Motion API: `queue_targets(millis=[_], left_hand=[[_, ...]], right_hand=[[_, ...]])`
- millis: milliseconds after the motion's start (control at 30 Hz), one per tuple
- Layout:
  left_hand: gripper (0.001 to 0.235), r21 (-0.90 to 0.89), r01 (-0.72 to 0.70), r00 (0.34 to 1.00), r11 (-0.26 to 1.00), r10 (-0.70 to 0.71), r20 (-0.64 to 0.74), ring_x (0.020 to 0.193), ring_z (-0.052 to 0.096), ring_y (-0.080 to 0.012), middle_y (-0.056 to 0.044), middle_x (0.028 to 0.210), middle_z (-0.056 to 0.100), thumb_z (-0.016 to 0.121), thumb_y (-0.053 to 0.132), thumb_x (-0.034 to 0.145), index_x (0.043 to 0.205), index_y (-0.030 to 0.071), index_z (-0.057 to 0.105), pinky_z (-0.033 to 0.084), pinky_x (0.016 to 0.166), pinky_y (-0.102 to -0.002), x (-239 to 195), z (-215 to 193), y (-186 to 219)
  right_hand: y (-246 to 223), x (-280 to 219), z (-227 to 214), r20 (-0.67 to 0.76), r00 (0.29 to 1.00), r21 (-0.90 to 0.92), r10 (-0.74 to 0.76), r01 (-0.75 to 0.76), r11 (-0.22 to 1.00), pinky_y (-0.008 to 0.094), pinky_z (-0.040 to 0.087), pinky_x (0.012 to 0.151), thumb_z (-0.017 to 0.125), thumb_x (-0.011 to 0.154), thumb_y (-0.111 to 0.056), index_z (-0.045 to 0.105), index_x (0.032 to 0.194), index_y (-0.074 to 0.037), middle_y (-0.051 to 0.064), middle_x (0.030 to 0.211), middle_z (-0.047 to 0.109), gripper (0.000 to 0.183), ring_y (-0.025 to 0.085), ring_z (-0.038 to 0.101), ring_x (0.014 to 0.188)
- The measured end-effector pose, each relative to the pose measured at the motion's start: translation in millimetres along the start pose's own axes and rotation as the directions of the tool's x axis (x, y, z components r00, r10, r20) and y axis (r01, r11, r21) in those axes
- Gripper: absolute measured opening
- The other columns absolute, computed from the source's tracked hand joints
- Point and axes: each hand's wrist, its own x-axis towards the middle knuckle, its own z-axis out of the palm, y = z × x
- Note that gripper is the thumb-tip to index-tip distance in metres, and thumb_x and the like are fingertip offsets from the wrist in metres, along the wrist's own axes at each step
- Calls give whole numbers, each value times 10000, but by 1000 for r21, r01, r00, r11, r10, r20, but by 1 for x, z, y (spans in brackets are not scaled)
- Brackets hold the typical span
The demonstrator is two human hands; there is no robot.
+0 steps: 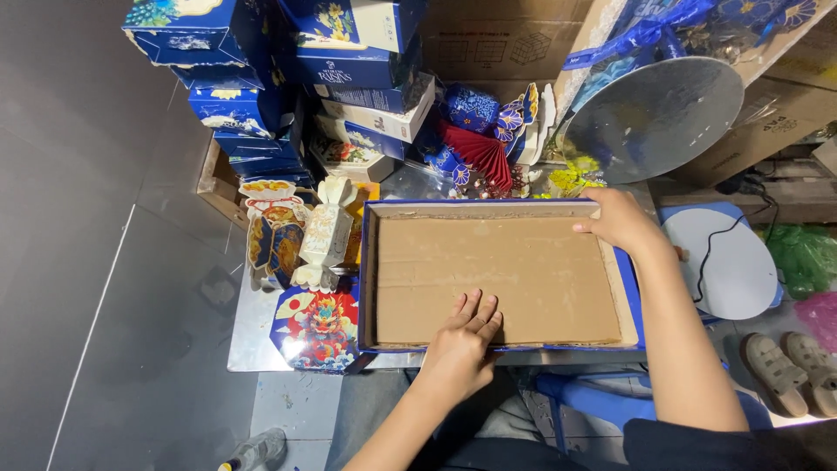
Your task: Assembling and decorating gift boxes using a hot glue gun to attach components and decorations.
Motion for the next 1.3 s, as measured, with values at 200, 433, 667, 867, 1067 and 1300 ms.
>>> queue_targets(millis=[200,433,667,867,1067,1300], left_hand=[[619,-31,9,999,999,-11,-53,1406,453,-488,-246,1455,568,755,92,719,1308,-58,637,303,1241,-522,2,-8,3],[679,-31,-29,996,999,32,89,1475,357,-447,-162,1566,455,781,362,853,1386,11,547,197,1230,-597,-6,-45,23],[84,-227,-73,960,971,6,-281,1159,607,-353,-102,1281,713,736,80,922,941,47,661,516,1012,-474,-11,-134,21],[114,31,109,916,994,-88,-390,1109,614,-334,-45,1169,763,696,128,947,1025,72,758,502,974,-480,-17,-149,0],[333,93,317,931,944,-291,-219,1100,583,-248,24,1142,723,770,424,884,1116,188,739,414,973,-424,-22,-125,12],[356,134,231,966,964,-211,-147,1012,555,-267,14,1146,687,720,404,914,1144,134,685,397,853,-443,-34,-112,2]], right_hand=[[-11,-10,-4,15,1000,30,3,-3,1000,511,413,1105,810,846,-158,520,1482,-117,165,1544,491,700,376,503,1372],[-46,-98,-18,-171,981,445,94,-8,895,462,409,1050,664,927,-310,317,1616,-272,185,1248,646,773,305,592,1181],[-15,-142,20,-726,640,77,-253,441,894,498,399,1125,653,982,-55,610,1310,1,227,1401,587,336,383,531,1340],[-57,-146,54,-354,787,14,-505,545,839,428,429,971,721,896,-258,795,969,-207,-59,1035,756,116,200,642,1041],[-115,-118,59,82,819,-81,-568,574,815,504,274,1148,730,901,-341,707,1172,-222,26,1219,711,297,249,587,1270],[-123,-105,36,242,875,-76,-419,447,891,308,216,1066,671,925,-151,629,1200,-281,-123,1050,711,308,111,536,1160]])
